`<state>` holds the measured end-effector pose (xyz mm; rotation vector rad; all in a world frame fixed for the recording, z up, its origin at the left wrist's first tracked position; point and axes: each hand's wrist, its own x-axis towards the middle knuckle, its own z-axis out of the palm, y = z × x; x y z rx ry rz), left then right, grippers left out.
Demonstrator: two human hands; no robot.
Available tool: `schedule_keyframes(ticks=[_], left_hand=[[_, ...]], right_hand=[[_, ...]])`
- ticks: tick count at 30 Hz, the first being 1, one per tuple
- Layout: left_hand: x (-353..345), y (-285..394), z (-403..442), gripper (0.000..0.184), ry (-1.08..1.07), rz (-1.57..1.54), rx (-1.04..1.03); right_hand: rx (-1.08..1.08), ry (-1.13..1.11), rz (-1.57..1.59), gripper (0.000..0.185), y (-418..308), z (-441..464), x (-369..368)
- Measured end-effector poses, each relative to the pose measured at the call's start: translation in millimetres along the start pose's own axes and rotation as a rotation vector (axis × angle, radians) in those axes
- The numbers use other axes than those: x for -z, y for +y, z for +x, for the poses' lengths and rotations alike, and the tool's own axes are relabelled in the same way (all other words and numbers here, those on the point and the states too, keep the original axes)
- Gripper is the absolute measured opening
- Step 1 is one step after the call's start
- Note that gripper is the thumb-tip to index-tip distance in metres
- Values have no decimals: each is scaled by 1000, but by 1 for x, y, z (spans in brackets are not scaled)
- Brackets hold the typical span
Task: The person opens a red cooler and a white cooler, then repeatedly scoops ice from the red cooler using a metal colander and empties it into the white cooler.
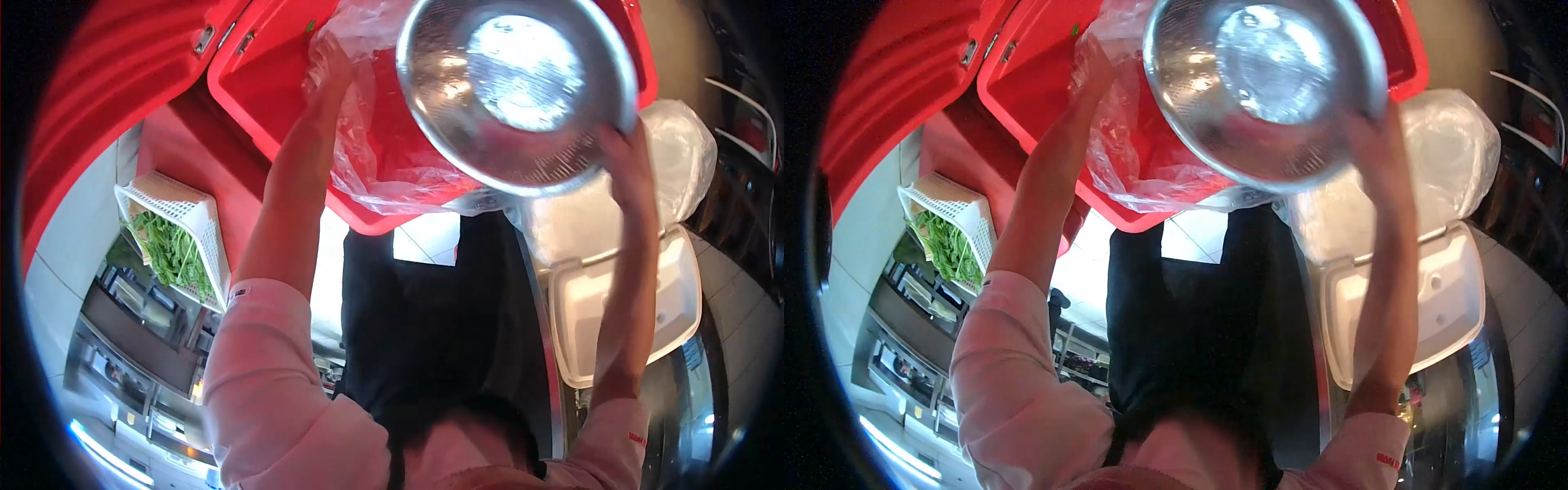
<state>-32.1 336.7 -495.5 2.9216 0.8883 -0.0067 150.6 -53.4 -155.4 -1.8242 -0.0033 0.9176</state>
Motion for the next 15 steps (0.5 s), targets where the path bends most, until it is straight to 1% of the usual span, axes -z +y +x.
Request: schedule_keyframes(ticks=[1, 2, 3, 4, 5, 6, 7, 9, 10, 13, 15], left_hand=[[2, -8, 7, 84, -99, -171, 70], [15, -16, 23, 75, -199, -339, 141], [33, -23, 30, 67, -267, -424, 181], [52, -30, 37, 59, -334, -505, 226], [73, -30, 46, 52, -355, -508, 225], [98, -24, 54, 46, -381, -516, 218], [134, -2, 46, 25, -147, -884, 99], [199, 18, 39, 36, -391, -876, 188], [220, 20, 28, 43, -520, -866, 230], [239, 12, -15, 26, -358, -1470, 312], [241, -3, -19, 24, -285, -1629, 561]], right_hand=[[5, 56, -309, 36, 26, 35, -22], [12, -2, -623, 42, 25, 57, -50], [38, -57, -935, 49, 24, 79, -77], [-25, -84, -1021, 56, 21, 88, -95], [-87, -117, -1108, 63, 17, 97, -113], [-106, -38, -1043, 69, 13, 97, -126], [-132, 38, -980, 75, 12, 96, -136], [44, 163, -1103, 81, 14, 94, -147], [128, 225, -1158, 85, 19, 90, -152], [236, 224, -1287, 80, 51, 98, -168], [240, 229, -1215, 84, 69, 116, -179]])
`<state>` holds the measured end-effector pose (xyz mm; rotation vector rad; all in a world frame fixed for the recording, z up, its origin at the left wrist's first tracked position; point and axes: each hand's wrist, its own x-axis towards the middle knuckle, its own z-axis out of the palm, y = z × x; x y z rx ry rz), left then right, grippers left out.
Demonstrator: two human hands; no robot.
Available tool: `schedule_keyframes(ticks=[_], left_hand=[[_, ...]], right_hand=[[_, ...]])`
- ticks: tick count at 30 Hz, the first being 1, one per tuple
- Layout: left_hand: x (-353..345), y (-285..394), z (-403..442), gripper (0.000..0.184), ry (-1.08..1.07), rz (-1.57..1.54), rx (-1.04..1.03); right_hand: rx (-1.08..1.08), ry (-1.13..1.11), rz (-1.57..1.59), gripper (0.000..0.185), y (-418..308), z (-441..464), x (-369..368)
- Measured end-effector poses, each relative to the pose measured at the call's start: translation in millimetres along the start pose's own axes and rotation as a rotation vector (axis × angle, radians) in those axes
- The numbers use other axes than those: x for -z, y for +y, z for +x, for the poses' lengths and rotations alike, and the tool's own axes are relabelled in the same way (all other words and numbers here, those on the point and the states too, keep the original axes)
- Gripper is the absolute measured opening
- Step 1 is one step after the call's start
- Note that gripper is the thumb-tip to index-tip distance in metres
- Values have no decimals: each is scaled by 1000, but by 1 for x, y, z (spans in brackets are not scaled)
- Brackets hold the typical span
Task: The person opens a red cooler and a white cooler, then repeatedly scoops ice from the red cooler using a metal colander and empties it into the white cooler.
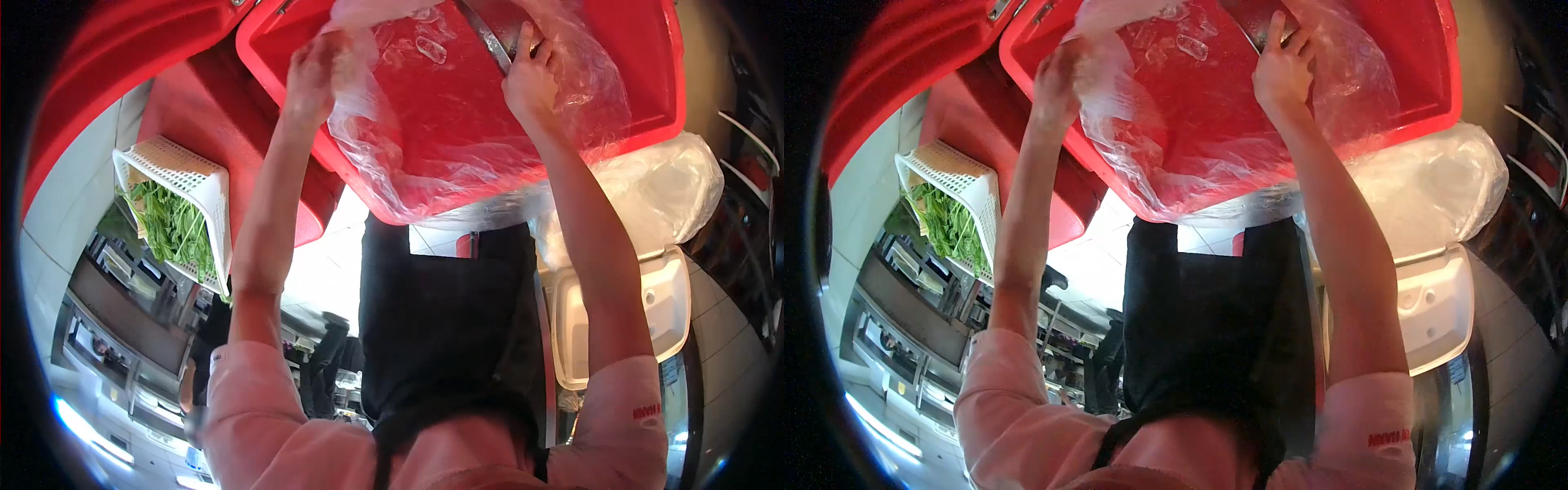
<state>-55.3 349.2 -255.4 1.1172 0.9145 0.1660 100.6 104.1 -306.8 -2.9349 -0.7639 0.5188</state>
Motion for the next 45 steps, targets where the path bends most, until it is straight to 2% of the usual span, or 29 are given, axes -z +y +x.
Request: schedule_keyframes(ticks=[2, 4, 6, 7, 8, 9, 10, 11, 13, 15, 16, 20, 23, 26, 28, 29, 30, 31, 32, 34, 35, 36, 37, 39, 40, 43, 44, 45], left_hand=[[14, 6, -4, 23, 133, -135, 47], [32, 13, 2, 30, 169, -117, 26], [41, 14, 7, 27, 200, -62, -11], [42, 14, 12, 26, 215, -41, -36], [47, 10, 20, 23, 253, 70, -112], [50, 10, 23, 22, 294, 375, -204], [53, 12, 22, 21, 332, 685, -289], [55, 11, 22, 20, 357, 995, -369], [55, 3, 29, 18, 375, 1176, -598], [58, -8, 34, 23, 373, 1312, -781], [59, -10, 32, 22, 359, 1333, -704], [61, -15, 35, 14, 343, 1165, -847], [65, -19, 36, 15, 363, 1194, -783], [52, -11, 32, 22, 319, 1239, -639], [38, -7, 35, 32, 342, 1224, -746], [27, -6, 35, 38, 349, 1223, -794], [1, -3, 23, 50, 353, 1180, -754], [-27, 5, 10, 53, 363, 1177, -903], [-50, 3, -1, 50, 369, 1069, -1060], [-83, -30, -12, 29, -24, 952, -809], [-93, -56, 5, 29, -146, 960, -642], [-101, -86, 39, 29, -271, 963, -483], [-108, -109, 72, 30, -329, 1033, -603], [-119, -142, 129, 31, -441, 1210, -783], [-125, -152, 149, 31, -484, 1330, -762], [-136, -177, 188, 32, -606, 1589, -694], [-138, -181, 195, 32, -629, 1639, -667], [-141, -185, 199, 33, -653, 1679, -647]], right_hand=[[17, 29, 5, 81, -2, 16, -31], [-39, -135, 74, 78, 6, 47, -49], [-110, -329, 92, 72, 19, 68, -48], [-37, -223, 123, 69, 33, 77, -62], [36, -113, 158, 66, 48, 89, -85], [107, -4, 194, 63, 61, 102, -108], [402, 343, 178, 62, 65, 112, -121], [415, 307, 148, 63, 70, 121, -132], [437, 235, 84, 66, 79, 135, -142], [254, 126, 173, 61, 94, 154, -177], [166, 75, 219, 59, 98, 160, -187], [175, -243, 335, 65, 114, 159, -189], [-13, -385, 457, 66, 105, 149, -191], [-355, -393, 717, 65, 117, 123, -217], [-517, -378, 794, 67, 105, 99, -216], [-547, -448, 934, 67, 107, 87, -221], [-576, -520, 1075, 67, 108, 76, -227], [-598, -596, 1217, 67, 109, 70, -231], [-736, -469, 1197, 55, 91, 69, -216], [-539, -683, 1357, 46, 108, 62, -232], [-417, -775, 1429, 42, 118, 67, -235], [-453, -726, 1378, 36, 108, 69, -224], [-490, -678, 1327, 30, 97, 71, -211], [-195, -617, 1436, 28, 103, 65, -214], [-182, -597, 1450, 24, 95, 67, -206], [-176, -697, 1048, 34, 107, 83, -234], [-93, -650, 1168, 32, 106, 80, -238], [-118, -632, 1084, 33, 100, 78, -228]])
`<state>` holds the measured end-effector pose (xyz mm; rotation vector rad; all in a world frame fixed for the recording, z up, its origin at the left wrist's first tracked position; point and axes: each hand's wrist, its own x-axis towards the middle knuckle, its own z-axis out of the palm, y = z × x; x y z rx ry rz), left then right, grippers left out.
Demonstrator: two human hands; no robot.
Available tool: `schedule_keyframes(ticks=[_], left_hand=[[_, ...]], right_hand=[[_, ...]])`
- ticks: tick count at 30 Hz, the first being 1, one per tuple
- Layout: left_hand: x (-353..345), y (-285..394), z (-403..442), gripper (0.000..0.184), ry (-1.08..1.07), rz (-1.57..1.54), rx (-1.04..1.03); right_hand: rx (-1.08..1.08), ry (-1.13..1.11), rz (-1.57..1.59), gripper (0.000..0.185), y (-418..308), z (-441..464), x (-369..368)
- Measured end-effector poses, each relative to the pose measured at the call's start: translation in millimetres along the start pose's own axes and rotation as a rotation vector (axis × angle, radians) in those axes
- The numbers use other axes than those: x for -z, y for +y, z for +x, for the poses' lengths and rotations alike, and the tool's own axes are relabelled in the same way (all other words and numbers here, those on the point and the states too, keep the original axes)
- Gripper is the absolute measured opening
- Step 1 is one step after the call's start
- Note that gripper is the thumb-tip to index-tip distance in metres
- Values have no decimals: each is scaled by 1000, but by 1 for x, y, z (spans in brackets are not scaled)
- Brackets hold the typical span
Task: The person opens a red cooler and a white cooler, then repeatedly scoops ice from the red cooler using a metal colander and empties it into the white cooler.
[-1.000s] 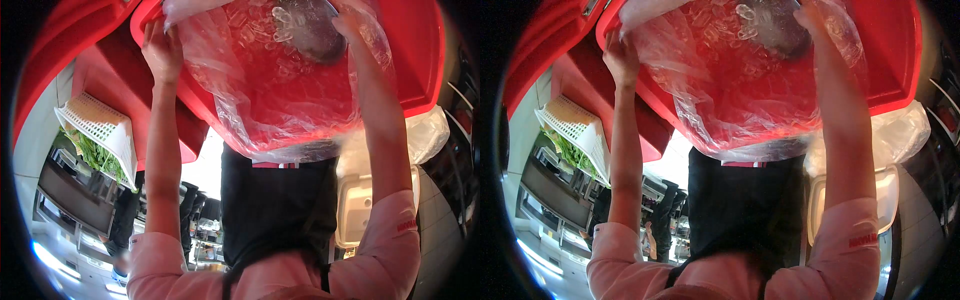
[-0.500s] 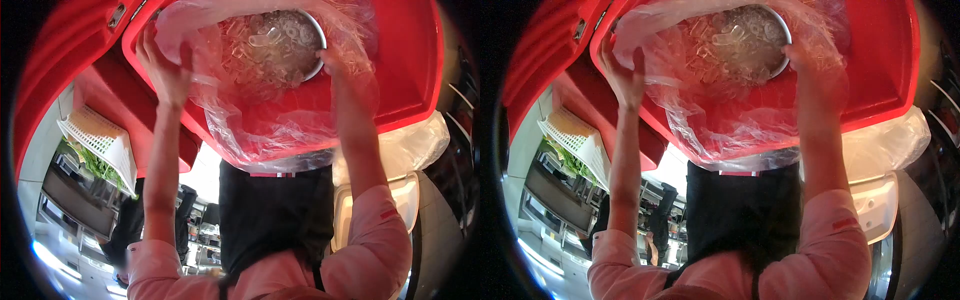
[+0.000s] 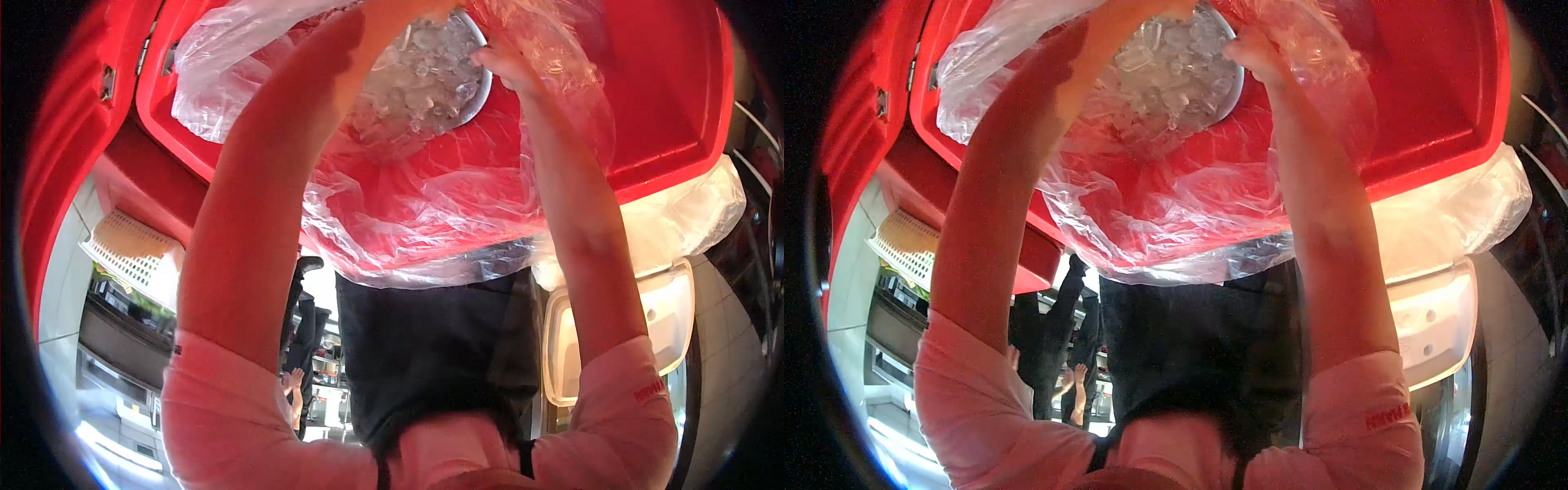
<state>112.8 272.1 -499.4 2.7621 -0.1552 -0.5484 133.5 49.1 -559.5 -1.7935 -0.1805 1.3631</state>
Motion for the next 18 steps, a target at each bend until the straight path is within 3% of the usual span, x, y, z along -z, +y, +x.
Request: schedule_keyframes(ticks=[2, 6, 9, 12, 13, 18], left_hand=[[-3, -1, 7, 34, -54, 38, -2], [-5, -1, 12, 35, -130, 79, -8], [-2, -1, 14, 37, -145, 93, -16], [7, 0, 13, 38, -162, 98, -45], [13, 0, 11, 39, -166, 100, -56], [53, 9, -1, 41, -142, 100, -128]], right_hand=[[-55, 76, -148, 34, -31, -16, -2], [103, -52, -32, 37, -52, -24, -2], [108, -45, 1, 40, -47, -24, -3], [-2, -66, -19, 27, -31, -18, 0], [-97, -68, -78, 27, -57, -29, 5], [-96, -293, 146, 32, -79, -43, 7]])
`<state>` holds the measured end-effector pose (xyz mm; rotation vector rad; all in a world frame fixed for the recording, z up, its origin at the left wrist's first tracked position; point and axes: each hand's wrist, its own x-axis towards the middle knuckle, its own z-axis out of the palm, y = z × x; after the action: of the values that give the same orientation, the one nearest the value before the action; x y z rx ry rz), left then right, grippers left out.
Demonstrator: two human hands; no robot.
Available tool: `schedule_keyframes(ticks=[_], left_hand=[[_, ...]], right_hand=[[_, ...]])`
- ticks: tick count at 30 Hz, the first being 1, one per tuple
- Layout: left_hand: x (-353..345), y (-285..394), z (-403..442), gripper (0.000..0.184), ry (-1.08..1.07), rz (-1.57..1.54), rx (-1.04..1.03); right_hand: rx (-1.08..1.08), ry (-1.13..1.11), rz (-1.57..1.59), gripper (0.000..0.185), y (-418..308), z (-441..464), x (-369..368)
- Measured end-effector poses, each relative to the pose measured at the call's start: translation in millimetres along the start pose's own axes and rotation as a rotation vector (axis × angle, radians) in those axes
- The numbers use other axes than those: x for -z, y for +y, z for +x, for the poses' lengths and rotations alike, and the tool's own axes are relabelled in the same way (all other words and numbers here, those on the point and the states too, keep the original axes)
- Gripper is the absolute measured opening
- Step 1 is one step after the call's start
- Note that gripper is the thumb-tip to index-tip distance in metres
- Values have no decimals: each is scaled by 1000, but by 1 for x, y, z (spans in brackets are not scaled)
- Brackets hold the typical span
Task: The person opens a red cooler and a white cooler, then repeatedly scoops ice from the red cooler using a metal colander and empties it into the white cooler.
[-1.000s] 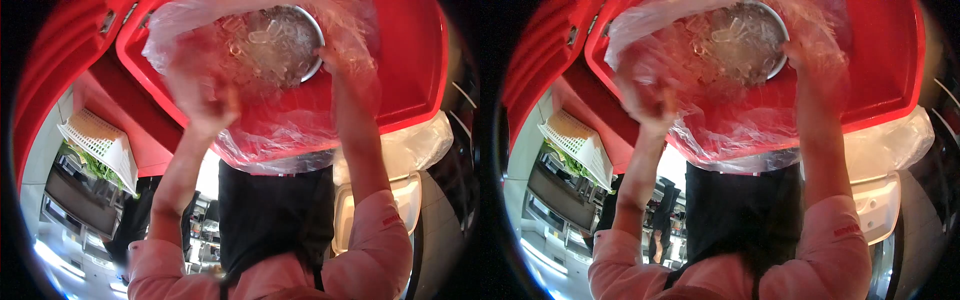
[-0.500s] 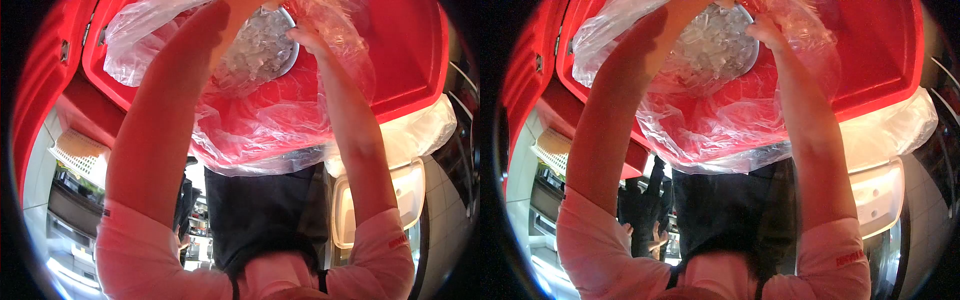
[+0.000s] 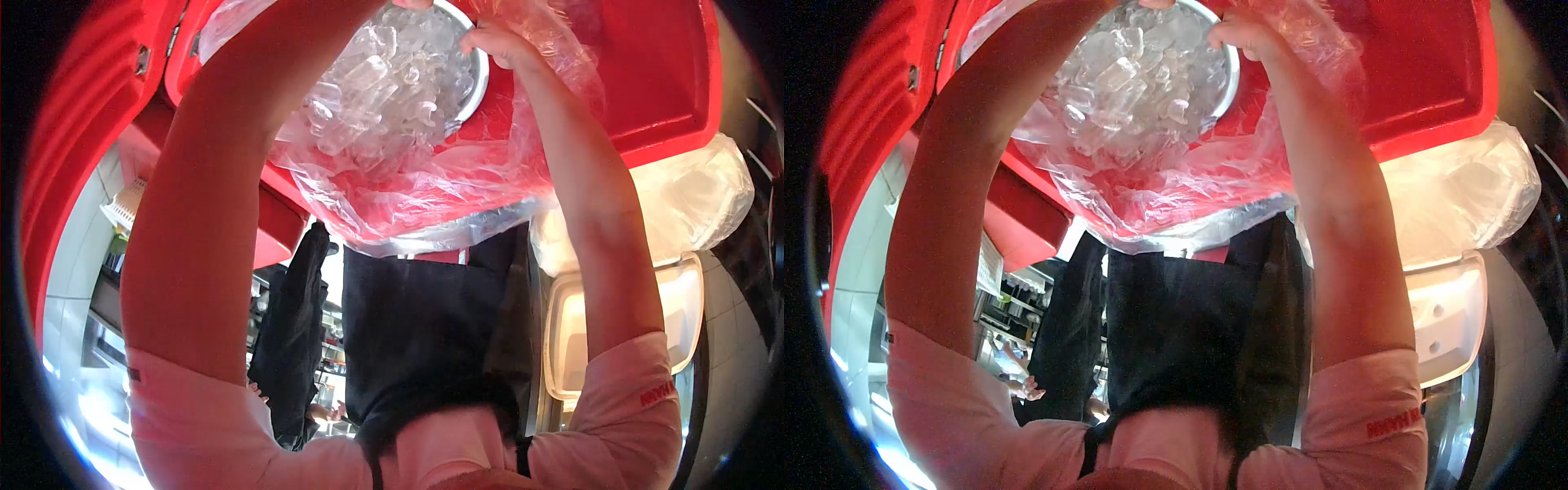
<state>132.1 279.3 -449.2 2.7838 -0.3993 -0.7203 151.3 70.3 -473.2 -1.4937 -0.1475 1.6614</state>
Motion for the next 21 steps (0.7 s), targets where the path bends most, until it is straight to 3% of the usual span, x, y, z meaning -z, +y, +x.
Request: schedule_keyframes(ticks=[5, 9, 11, 13, 14, 15, 16, 17, 18, 20, 21], left_hand=[[49, 10, -32, 44, 122, -41, -51], [98, 28, -79, 46, 407, -197, 23], [112, 45, -119, 47, 639, -385, 160], [121, 73, -176, 33, 763, -757, 579], [106, 76, -202, 30, 820, -597, 667], [102, 91, -219, 25, 1003, -934, 796], [88, 97, -243, 23, 1001, -934, 1027], [86, 106, -259, 27, 1003, -798, 1099], [68, 107, -276, 27, 940, -887, 1158], [29, 105, -292, 35, 845, -1700, 1164], [32, 110, -289, 41, 778, -1835, 1198]], right_hand=[[-41, 156, 50, 38, -20, -49, -22], [-105, 172, 126, 38, -15, -77, -21], [-149, 193, 161, 39, -20, -98, -18], [-141, 226, 293, 41, -2, -101, -12], [-136, 235, 316, 41, -7, -106, -8], [-131, 245, 340, 41, -12, -115, -8], [-129, 252, 364, 41, -16, -124, -8], [-137, 262, 397, 40, -21, -131, -8], [-117, 273, 414, 41, -22, -136, -7], [-74, 296, 444, 43, -21, -142, 1], [-102, 307, 425, 46, -19, -143, 6]])
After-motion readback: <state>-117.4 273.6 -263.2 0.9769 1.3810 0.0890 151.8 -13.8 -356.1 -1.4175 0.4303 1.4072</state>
